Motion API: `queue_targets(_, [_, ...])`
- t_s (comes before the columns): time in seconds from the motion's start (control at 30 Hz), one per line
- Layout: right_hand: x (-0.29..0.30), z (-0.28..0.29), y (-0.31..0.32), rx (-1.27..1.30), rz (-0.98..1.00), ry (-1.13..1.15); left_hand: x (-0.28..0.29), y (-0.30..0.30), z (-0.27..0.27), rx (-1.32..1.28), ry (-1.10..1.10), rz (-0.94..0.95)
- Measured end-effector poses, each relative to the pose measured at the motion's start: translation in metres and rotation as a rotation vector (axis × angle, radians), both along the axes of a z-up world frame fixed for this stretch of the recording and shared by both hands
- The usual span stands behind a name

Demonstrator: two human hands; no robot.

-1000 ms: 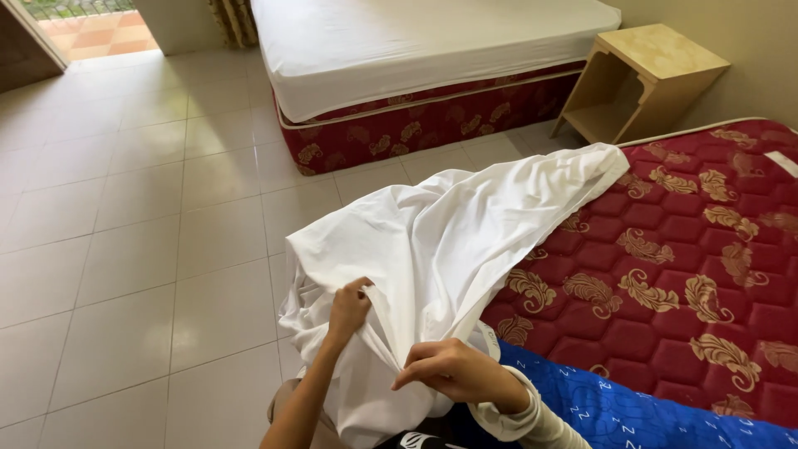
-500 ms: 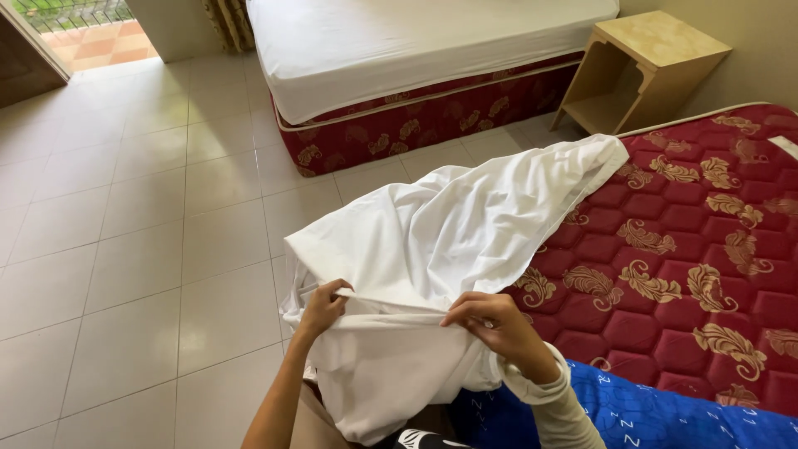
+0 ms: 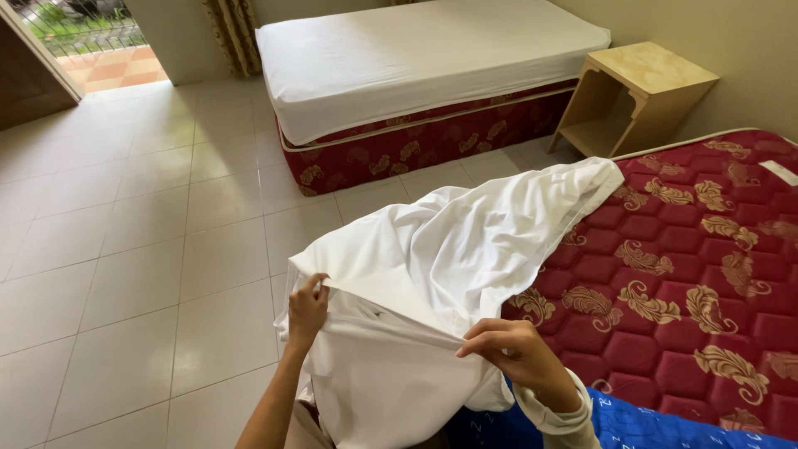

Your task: The person folds a white cloth on a wooden surface and then moves to a bed to remove a white fitted sheet. They shake out the sheet and attempt to fold it while standing in the room.

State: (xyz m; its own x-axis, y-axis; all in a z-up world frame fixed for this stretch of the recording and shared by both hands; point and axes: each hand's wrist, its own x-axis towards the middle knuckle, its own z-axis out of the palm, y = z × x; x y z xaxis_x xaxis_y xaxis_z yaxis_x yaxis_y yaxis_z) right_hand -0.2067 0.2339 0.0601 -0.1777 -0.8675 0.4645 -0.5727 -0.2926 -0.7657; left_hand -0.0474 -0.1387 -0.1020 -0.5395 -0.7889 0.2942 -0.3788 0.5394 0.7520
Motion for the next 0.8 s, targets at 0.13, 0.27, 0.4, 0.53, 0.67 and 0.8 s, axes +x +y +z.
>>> queue_targets(0.13, [0.007, 0.011, 0.007, -0.005, 0.046, 0.08, -0.011, 0.008, 0.013, -0.01, 0.088, 0.058])
queue_targets(0.27, [-0.002, 0.007, 0.027, -0.069, 0.029, 0.07, -0.028, -0.004, 0.003, -0.016, 0.283, -0.024])
queue_targets(0.4, [-0.012, 0.001, 0.048, -0.165, -0.265, 0.044, -0.03, 0.003, 0.002, 0.138, 0.371, -0.263])
queue_targets(0.53, [-0.018, -0.008, 0.057, -0.095, -0.537, -0.157, -0.014, 0.029, 0.008, 0.073, 0.199, -0.292])
queue_targets(0.67, [-0.012, 0.001, 0.037, -0.16, -0.4, -0.079, 0.006, 0.031, 0.002, 0.065, 0.207, -0.225])
queue_targets(0.8, [-0.006, -0.001, 0.016, -0.043, -0.455, -0.061, 0.037, 0.024, -0.013, 0.145, 0.279, -0.145])
